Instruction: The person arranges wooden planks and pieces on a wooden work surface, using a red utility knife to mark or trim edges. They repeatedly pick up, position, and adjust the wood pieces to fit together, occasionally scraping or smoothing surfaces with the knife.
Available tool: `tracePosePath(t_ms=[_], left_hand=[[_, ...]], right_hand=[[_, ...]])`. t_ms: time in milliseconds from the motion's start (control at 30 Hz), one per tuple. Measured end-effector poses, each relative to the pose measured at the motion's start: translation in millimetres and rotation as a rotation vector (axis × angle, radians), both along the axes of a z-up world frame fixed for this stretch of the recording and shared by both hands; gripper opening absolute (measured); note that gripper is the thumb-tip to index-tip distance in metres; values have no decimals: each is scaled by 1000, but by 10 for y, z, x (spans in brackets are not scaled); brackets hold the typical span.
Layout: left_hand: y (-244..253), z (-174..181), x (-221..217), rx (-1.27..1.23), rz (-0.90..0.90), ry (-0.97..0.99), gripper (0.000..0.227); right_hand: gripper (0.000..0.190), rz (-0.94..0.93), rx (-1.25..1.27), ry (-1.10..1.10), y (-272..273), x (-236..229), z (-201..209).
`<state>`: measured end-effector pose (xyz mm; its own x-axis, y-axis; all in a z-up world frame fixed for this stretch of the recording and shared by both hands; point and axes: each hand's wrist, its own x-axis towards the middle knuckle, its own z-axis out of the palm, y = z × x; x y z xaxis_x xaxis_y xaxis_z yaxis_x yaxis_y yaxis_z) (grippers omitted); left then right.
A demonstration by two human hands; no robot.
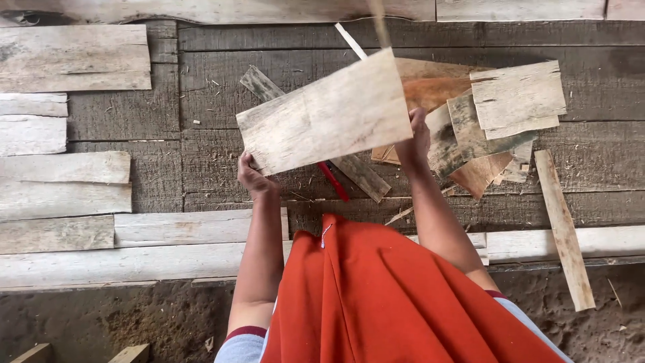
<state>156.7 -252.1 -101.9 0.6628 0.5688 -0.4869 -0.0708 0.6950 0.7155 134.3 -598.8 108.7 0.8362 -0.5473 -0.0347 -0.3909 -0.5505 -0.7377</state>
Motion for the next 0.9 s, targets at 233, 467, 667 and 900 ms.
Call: tracePosePath(t_ms=[233, 467, 667, 900], left_hand=[[-122, 288, 202, 314, -219, 27, 30], [-612, 1689, 1, 1461, -431, 73, 36], [-1742, 1852, -714, 556, -1269, -323, 35], [-2764, 1772, -969, -125, -1135, -323, 29]], right_hand=[[23, -182, 41, -43, -547, -289, -66], [13, -379, 327, -477, -739, -974, -279], [12, -440, 474, -694, -690, -1343, -31], [20, -23, 199, -276, -354, -1868, 37]])
